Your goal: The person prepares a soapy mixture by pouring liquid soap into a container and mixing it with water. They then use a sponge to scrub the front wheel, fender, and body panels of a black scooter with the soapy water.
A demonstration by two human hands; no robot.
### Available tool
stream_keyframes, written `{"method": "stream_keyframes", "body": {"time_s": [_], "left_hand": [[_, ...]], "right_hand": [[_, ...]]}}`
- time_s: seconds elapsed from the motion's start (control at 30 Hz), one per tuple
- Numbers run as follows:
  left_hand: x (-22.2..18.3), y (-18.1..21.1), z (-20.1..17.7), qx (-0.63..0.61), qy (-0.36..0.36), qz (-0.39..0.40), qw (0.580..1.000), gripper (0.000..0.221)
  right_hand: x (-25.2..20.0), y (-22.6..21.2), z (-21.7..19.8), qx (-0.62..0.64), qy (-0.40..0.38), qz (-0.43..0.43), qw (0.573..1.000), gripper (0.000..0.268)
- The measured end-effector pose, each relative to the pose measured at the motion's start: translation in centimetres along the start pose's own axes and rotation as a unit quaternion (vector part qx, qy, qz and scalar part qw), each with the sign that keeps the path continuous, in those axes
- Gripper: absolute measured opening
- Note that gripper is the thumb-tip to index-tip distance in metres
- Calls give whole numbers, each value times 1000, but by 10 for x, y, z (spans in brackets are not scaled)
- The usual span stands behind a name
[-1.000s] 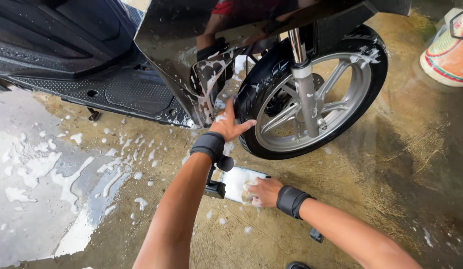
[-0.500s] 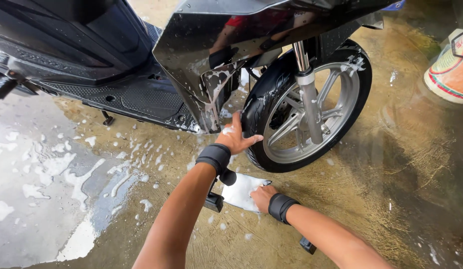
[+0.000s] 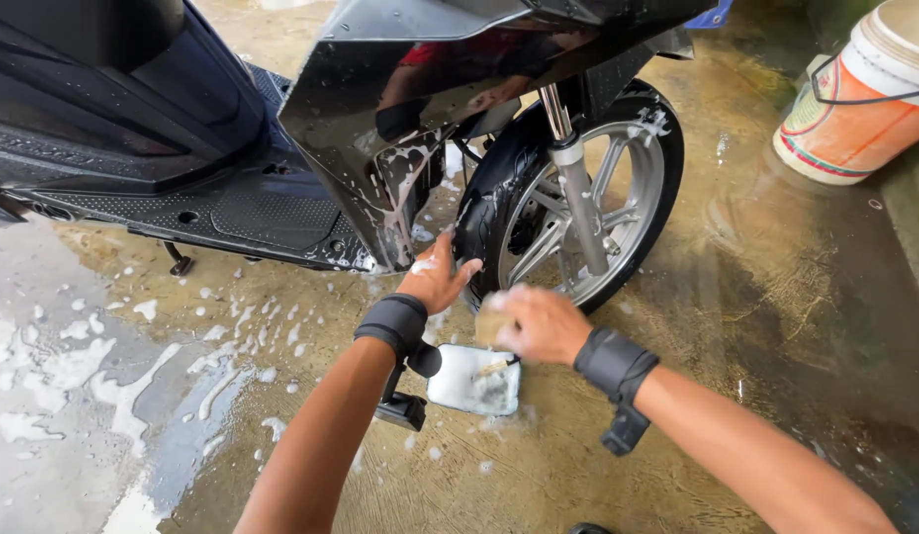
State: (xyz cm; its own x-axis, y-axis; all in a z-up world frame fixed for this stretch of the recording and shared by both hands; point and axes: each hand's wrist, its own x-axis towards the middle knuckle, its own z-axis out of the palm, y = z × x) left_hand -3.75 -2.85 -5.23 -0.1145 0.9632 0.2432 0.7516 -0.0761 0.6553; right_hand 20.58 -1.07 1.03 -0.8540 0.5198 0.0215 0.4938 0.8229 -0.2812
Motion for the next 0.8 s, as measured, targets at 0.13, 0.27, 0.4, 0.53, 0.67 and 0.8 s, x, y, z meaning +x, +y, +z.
{"method": "stream_keyframes", "body": {"time_s": [0.13, 0.27, 0.4, 0.53, 0.67, 0.8], "left_hand": [[-5, 17, -31, -15, 54, 66, 996, 74], [-11, 39, -61, -17, 105, 111, 988, 65], [-13, 50, -74, -39, 116, 132, 984, 63], [-16, 43, -75, -38, 112, 122, 985, 64], [-14, 36, -73, -37, 98, 123, 987, 64], [-12, 35, -71, -38, 98, 121, 987, 60]], "right_hand": [[29, 2, -68, 27, 282, -147, 948, 39], [68, 2, -117, -38, 434, -152, 887, 36], [108, 4, -132, -112, 463, -128, 870, 23], [134, -3, -136, -145, 429, -134, 881, 12], [150, 1, -127, -177, 414, -136, 883, 12], [147, -9, -119, -167, 356, -97, 914, 21]]}}
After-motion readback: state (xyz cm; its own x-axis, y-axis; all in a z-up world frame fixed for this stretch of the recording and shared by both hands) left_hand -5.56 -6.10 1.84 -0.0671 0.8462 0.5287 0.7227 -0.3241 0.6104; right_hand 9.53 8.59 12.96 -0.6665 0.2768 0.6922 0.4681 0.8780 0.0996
